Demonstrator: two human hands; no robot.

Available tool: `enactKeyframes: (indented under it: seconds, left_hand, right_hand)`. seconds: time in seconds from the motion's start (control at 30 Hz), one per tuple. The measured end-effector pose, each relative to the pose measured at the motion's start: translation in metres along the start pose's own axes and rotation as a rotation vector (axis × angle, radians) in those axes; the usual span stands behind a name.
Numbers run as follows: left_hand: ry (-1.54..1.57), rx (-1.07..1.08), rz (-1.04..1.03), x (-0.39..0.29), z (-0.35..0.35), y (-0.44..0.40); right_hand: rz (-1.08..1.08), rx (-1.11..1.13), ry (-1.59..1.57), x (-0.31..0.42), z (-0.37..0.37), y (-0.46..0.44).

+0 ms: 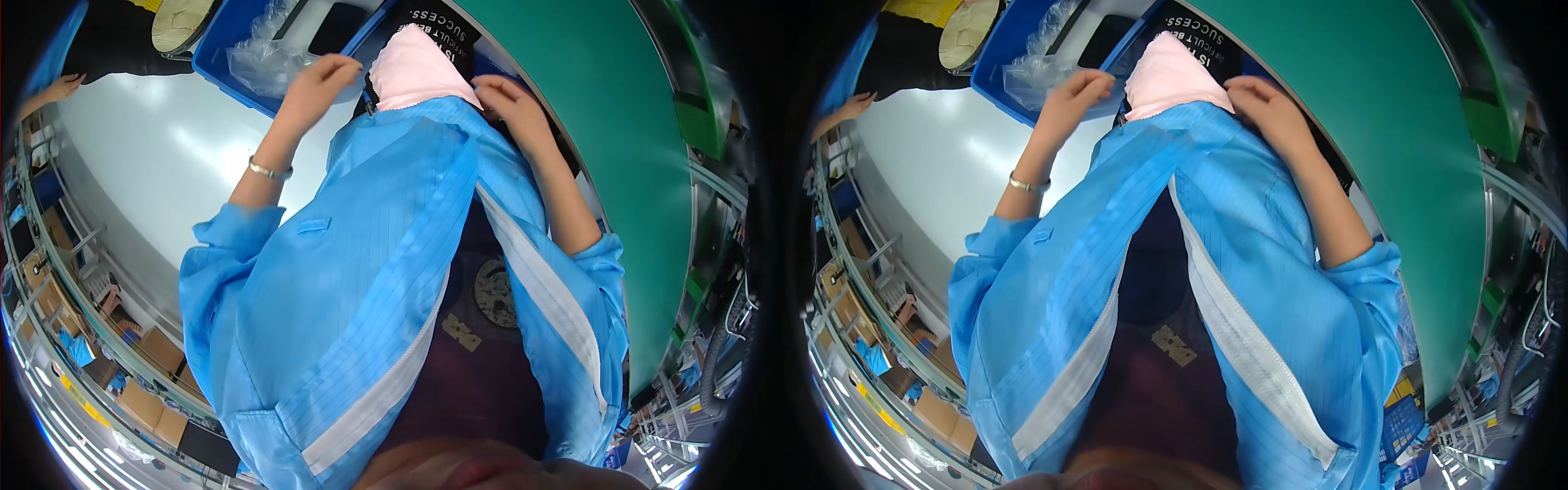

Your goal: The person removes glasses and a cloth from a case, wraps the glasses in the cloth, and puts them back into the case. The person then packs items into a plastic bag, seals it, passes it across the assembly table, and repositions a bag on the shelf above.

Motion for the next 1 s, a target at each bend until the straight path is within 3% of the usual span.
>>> enactKeyframes:
  seconds: [0.1,0.2,0.3,0.4,0.5,0.6,0.63,0.7,0.73,0.77,0.8,0.87,0.93,0.97,1.0]
  left_hand:
    - [0.016,-0.041,0.123,0.03,-0.005,-0.028]
    - [-0.034,-0.146,-0.058,0.044,-0.027,-0.052]
    - [0.055,-0.178,-0.145,0.015,-0.04,-0.068]
    - [-0.102,-0.024,-0.088,-0.005,-0.04,-0.085]
    - [0.162,0.066,-0.231,-0.02,-0.038,-0.096]
    - [0.078,-0.085,-0.314,-0.018,-0.036,-0.109]
    - [0.012,-0.152,-0.415,-0.015,-0.037,-0.113]
    - [-0.081,-0.231,-0.271,-0.03,-0.035,-0.097]
    - [-0.072,-0.239,-0.333,-0.018,-0.031,-0.092]
    - [-0.04,-0.194,-0.413,-0.006,-0.028,-0.085]
    - [-0.048,-0.165,-0.364,-0.011,-0.028,-0.075]
    - [-0.159,-0.121,-0.324,-0.022,-0.026,-0.056]
    - [-0.3,-0.093,-0.41,-0.019,-0.023,-0.05]
    - [-0.295,-0.078,-0.419,-0.01,-0.021,-0.05]
    - [-0.328,-0.074,-0.404,-0.013,-0.021,-0.049]
  right_hand:
    - [-0.019,-0.055,-0.01,-0.013,0.005,-0.041]
    - [-0.05,-0.007,-0.004,0.005,-0.011,-0.055]
    - [-0.058,0.052,-0.102,0.02,-0.029,-0.059]
    - [-0.103,0.216,-0.233,0.018,-0.029,-0.068]
    - [0.205,0.224,-0.332,0.013,-0.028,-0.072]
    - [0.327,0.027,-0.264,0.01,-0.023,-0.066]
    - [0.214,-0.078,-0.229,0.001,-0.02,-0.07]
    - [0.082,-0.047,-0.173,0.001,-0.017,-0.058]
    - [0.0,-0.033,-0.162,-0.01,-0.015,-0.06]
    - [0.012,-0.073,0.144,-0.03,-0.012,-0.067]
    - [0.031,-0.12,0.448,-0.049,-0.007,-0.075]
    - [0.002,-0.226,0.542,-0.019,-0.009,-0.042]
    - [0.133,-0.266,0.16,-0.022,-0.012,-0.034]
    - [0.298,-0.434,0.183,-0.044,-0.017,-0.049]
    - [0.262,-0.373,0.095,-0.043,-0.016,-0.051]
Point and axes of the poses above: each hand's wrist, its own y-axis away from the middle knuckle, its own z-axis out of the back of the hand, x = y × z, the point moved 1 cm from there along -y, towards the middle knuckle, and after that the axes turned 11 degrees about -z, right-handed, at the moved point
